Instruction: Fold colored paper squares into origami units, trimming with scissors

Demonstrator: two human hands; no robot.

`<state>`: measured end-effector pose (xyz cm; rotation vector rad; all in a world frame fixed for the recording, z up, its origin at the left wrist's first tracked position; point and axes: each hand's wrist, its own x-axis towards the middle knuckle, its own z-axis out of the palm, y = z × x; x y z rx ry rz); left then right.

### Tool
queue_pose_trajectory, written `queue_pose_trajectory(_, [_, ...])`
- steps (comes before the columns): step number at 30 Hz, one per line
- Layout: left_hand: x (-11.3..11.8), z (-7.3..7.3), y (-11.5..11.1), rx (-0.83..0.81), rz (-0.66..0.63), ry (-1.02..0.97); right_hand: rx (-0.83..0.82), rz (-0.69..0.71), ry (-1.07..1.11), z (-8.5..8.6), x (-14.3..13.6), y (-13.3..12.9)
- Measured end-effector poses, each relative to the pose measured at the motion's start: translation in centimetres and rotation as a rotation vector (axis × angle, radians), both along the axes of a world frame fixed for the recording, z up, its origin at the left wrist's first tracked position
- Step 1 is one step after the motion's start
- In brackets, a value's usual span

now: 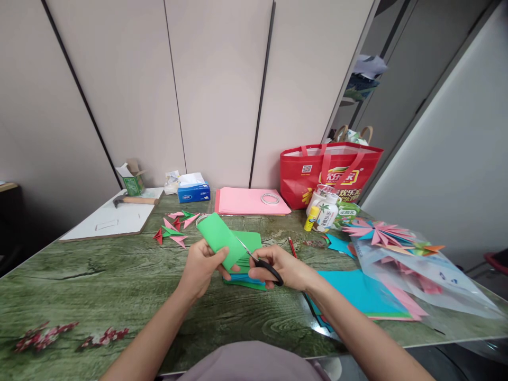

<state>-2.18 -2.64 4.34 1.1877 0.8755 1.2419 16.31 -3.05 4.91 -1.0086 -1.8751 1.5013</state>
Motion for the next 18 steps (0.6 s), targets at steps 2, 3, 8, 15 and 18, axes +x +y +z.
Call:
queue_pose_trajectory(2, [0.0,0.1,0.0,-0.001,-0.001,-0.005,-0.005,-0.002,0.014,-0.1,-0.1,-0.1])
queue_pose_trajectory(3, [0.0,0.1,0.0,0.0,-0.001,-0.008,-0.007,-0.005,0.018,-0.2,-0.2,-0.2])
queue_pose_trajectory(8, [0.0,0.0,0.1,-0.003,0.017,-0.006,0.05,-0.086,-0.053,-0.6,0.2,0.3])
queue_pose_trajectory(15, [-0.1,-0.2,0.1,-0.04,0.005,-0.04,0.465,-0.673,-0.944,0.5,6.8,3.2])
queue_pose_trajectory(18, [0.0,-0.4,0.1,-0.04,-0.003,-0.087,0.331,-0.645,-1.243,0.0,10.1,3.9])
